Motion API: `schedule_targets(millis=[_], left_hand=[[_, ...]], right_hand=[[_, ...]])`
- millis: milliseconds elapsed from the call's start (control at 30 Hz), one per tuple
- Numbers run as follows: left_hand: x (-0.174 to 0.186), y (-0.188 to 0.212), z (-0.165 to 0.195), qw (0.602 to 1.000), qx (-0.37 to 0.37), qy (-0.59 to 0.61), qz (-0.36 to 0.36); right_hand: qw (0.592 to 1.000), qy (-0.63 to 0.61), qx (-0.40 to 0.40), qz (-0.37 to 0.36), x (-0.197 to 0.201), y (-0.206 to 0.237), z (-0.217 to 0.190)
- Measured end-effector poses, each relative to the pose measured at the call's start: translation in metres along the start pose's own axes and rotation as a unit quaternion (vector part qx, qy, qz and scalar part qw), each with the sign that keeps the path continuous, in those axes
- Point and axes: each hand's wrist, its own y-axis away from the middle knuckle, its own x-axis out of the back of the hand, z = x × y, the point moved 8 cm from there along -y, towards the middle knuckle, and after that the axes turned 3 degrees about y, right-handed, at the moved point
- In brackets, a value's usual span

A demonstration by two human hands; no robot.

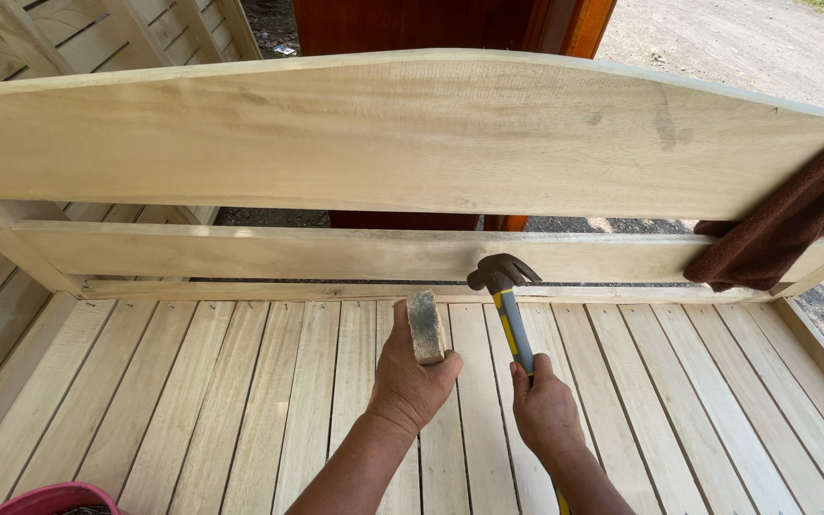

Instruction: The person hammers nails into a slatted wooden bed frame, taking nails from a pink bowl and driving them along the frame rails and headboard joint. They also hold a sanding block against the wood rails and rub it along the surfaces while steadying the hammer.

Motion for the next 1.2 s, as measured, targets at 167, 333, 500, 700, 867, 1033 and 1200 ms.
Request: schedule_targets(millis=[167,333,500,700,867,1033,1200], left_hand=[[-0.006,0.003,-0.001,0.999,0.037,-0.012,-0.032],[-0.006,0.012,0.013,0.999,-0.028,0.015,-0.013],[0.015,0.001,-0.019,0.994,0.057,0.088,0.019],[0.055,0.005,-0.071,0.976,0.069,0.184,0.096],[0.044,0.026,-0.065,0.976,-0.04,0.192,0.09],[0.015,0.054,-0.039,0.989,-0.102,0.108,0.01],[0.012,0.058,-0.024,0.985,-0.081,0.151,-0.005]], right_hand=[[0.997,0.055,-0.005,-0.049,-0.021,-0.014,-0.006],[0.999,0.027,-0.014,-0.042,-0.039,-0.017,0.003],[0.995,0.044,-0.041,-0.08,-0.06,0.005,0.018],[0.993,0.059,-0.046,-0.091,-0.071,0.021,0.022],[0.993,0.06,-0.049,-0.084,-0.069,0.024,0.02],[0.994,0.049,-0.053,-0.078,-0.064,0.028,0.02],[0.995,0.046,-0.057,-0.073,-0.063,0.027,0.02]])
